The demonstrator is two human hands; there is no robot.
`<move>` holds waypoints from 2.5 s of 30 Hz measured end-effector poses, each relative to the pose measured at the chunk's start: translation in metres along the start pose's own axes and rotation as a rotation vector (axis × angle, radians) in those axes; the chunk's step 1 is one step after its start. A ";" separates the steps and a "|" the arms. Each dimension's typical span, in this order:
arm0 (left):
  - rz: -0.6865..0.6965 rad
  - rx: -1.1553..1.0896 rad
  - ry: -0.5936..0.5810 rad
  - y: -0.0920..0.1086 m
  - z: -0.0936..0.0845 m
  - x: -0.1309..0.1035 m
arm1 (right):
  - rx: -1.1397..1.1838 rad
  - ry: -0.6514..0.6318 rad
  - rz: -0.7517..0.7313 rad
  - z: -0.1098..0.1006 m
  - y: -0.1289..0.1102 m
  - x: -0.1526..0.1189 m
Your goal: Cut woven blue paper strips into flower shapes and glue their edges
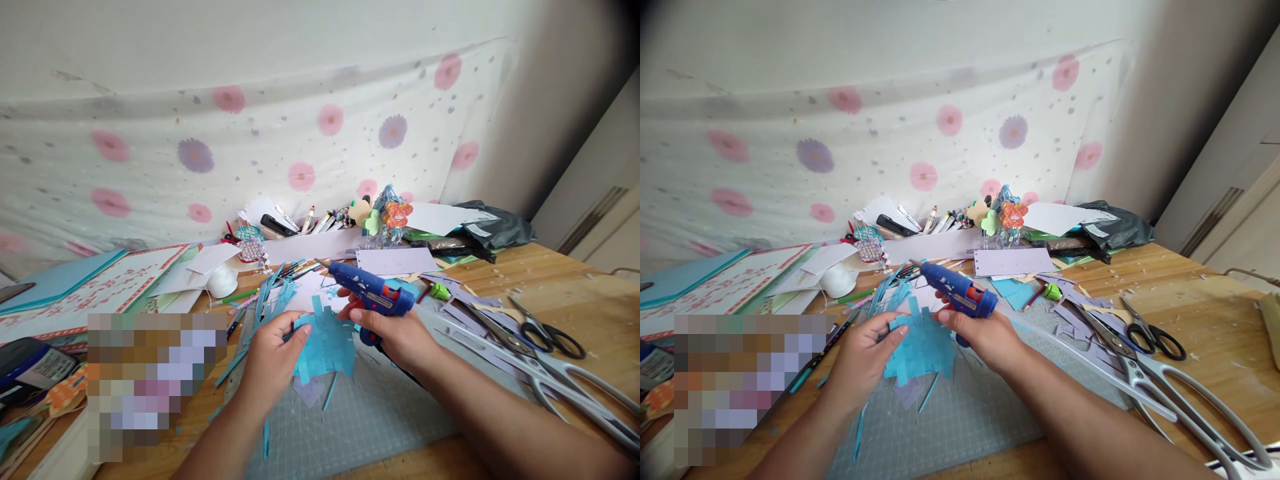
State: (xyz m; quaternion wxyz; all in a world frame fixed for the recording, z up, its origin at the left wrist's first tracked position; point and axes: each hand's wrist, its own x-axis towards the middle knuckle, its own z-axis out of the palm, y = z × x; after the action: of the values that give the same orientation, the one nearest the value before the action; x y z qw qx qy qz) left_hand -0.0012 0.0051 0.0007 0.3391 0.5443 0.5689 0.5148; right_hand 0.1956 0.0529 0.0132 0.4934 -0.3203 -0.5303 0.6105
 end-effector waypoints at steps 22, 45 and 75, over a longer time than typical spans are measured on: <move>-0.289 -0.621 -0.023 0.011 0.012 0.000 | 0.125 0.001 0.151 0.001 0.008 0.007; -0.193 -0.303 -0.007 0.002 0.001 0.003 | 0.189 0.105 0.137 0.002 0.001 0.007; 0.085 0.043 -0.067 0.014 0.006 -0.004 | -0.024 -0.300 -0.033 0.009 -0.009 -0.014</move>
State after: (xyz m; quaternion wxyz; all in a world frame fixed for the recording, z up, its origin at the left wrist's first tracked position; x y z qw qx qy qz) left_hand 0.0092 0.0011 0.0117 0.3241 0.5919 0.5445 0.4981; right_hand 0.1942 0.0359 0.0218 0.4147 -0.2226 -0.6106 0.6369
